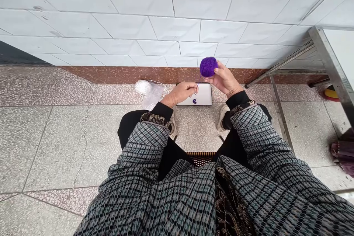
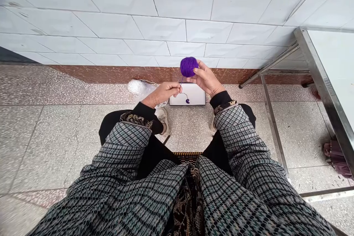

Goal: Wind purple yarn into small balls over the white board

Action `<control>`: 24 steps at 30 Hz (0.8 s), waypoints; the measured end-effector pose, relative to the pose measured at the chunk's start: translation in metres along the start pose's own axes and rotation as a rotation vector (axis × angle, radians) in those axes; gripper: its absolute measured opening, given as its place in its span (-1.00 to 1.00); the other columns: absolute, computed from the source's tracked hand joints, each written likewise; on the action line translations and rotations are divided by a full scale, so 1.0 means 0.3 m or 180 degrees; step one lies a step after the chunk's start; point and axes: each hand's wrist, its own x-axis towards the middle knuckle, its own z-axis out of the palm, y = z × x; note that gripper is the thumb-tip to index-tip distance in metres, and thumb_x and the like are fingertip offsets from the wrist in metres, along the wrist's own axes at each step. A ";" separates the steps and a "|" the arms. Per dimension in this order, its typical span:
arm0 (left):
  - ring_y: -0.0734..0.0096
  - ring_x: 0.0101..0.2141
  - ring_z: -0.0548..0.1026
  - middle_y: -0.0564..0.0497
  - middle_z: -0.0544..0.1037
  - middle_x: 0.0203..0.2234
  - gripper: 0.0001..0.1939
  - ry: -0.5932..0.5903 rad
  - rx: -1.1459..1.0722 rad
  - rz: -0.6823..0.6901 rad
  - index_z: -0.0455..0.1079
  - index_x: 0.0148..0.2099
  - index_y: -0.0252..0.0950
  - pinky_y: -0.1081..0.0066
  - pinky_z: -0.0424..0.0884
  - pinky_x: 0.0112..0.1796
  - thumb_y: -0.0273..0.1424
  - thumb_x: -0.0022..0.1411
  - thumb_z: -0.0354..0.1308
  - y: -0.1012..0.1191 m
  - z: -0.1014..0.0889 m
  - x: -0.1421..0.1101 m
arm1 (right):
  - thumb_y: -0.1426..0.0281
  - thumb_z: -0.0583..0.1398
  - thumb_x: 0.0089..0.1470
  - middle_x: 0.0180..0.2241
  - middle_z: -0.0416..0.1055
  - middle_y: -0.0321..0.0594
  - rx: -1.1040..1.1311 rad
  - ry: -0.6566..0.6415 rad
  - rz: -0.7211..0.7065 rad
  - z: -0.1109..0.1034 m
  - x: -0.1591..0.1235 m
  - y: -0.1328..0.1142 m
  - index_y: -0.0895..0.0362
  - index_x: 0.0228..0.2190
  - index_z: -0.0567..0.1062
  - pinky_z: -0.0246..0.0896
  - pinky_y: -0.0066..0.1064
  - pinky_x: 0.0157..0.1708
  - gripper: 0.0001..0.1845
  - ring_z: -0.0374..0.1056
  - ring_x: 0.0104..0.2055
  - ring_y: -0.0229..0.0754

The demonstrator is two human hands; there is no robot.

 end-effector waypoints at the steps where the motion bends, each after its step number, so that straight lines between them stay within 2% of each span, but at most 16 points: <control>1: 0.50 -0.52 0.33 0.13 0.34 -0.60 -0.85 -0.0157 0.0016 0.0003 0.37 -0.39 -0.30 0.45 0.27 -0.36 -0.48 0.21 0.03 0.002 0.008 0.000 | 0.01 0.37 0.04 -0.13 0.38 -0.16 -0.0023 0.0139 -0.0015 -0.001 0.008 0.008 0.01 0.11 0.25 0.44 -0.38 -0.28 -0.26 0.43 -0.14 -0.15; 4: 0.51 -0.48 0.35 0.11 0.39 -0.55 -0.85 -0.0477 -0.0009 0.0106 0.40 -0.37 -0.31 0.46 0.27 -0.36 -0.48 0.21 0.03 0.012 0.022 -0.003 | 0.06 0.36 0.07 -0.12 0.39 -0.18 -0.0133 0.0443 -0.0068 -0.007 0.033 0.051 0.01 0.06 0.23 0.44 -0.38 -0.27 -0.34 0.44 -0.16 -0.18; 8: 0.53 -0.48 0.36 0.10 0.43 -0.52 -0.85 -0.0569 -0.0058 0.0193 0.41 -0.39 -0.32 0.48 0.28 -0.36 -0.47 0.18 0.03 0.020 0.018 -0.009 | 0.33 0.35 0.04 -0.15 0.39 -0.20 -0.0918 0.0690 0.0155 -0.011 0.049 0.100 0.06 -0.09 0.25 0.40 -0.36 -0.27 -0.52 0.40 -0.19 -0.20; 10: 0.53 -0.49 0.35 0.10 0.43 -0.54 -0.85 -0.0480 -0.0040 0.0178 0.41 -0.40 -0.32 0.48 0.27 -0.36 -0.46 0.18 0.04 0.020 0.011 -0.012 | 0.46 0.35 -0.05 -0.22 0.39 -0.21 -0.1508 0.0423 0.0506 -0.007 0.041 0.100 0.09 -0.17 0.29 0.38 -0.35 -0.27 -0.56 0.36 -0.23 -0.18; 12: 0.53 -0.50 0.32 0.11 0.40 -0.57 -0.85 -0.0263 -0.0003 0.0146 0.39 -0.41 -0.32 0.47 0.26 -0.37 -0.46 0.18 0.05 0.017 0.001 -0.013 | 0.53 0.35 -0.11 -0.27 0.40 -0.22 -0.1801 -0.0158 0.0897 -0.001 0.026 0.086 0.11 -0.20 0.33 0.37 -0.34 -0.30 -0.57 0.34 -0.29 -0.18; 15: 0.52 -0.51 0.30 0.13 0.35 -0.61 -0.85 0.0163 0.0039 0.0089 0.36 -0.45 -0.32 0.46 0.23 -0.37 -0.46 0.17 0.06 0.014 -0.014 -0.015 | 0.55 0.32 -0.13 -0.27 0.41 -0.23 -0.1504 -0.0885 0.1172 0.006 0.002 0.056 0.11 -0.17 0.35 0.36 -0.38 -0.37 -0.56 0.34 -0.33 -0.20; 19: 0.49 -0.50 0.32 0.12 0.37 -0.60 -0.87 0.0522 -0.0001 0.0019 0.38 -0.41 -0.31 0.45 0.23 -0.36 -0.45 0.16 0.05 0.008 -0.031 -0.014 | 0.54 0.31 -0.14 -0.22 0.43 -0.23 -0.0887 -0.1382 0.1016 0.002 -0.015 0.035 0.12 -0.16 0.40 0.38 -0.44 -0.37 -0.57 0.35 -0.27 -0.22; 21: 0.47 -0.49 0.32 0.11 0.36 -0.60 -0.85 0.0585 -0.0002 -0.0038 0.36 -0.44 -0.31 0.45 0.23 -0.35 -0.45 0.16 0.04 -0.001 -0.032 -0.007 | 0.50 0.32 -0.12 -0.21 0.43 -0.23 -0.0525 -0.1357 0.0881 -0.001 -0.018 0.033 0.12 -0.14 0.40 0.39 -0.46 -0.35 -0.57 0.36 -0.24 -0.23; 24: 0.46 -0.49 0.31 0.10 0.34 -0.62 -0.83 0.0749 0.0012 -0.0140 0.32 -0.48 -0.30 0.44 0.22 -0.37 -0.44 0.16 0.03 -0.017 -0.020 0.009 | 0.40 0.35 -0.07 -0.14 0.43 -0.22 0.0014 -0.0974 0.0673 -0.001 -0.016 0.033 0.09 -0.05 0.38 0.40 -0.46 -0.33 -0.49 0.39 -0.21 -0.23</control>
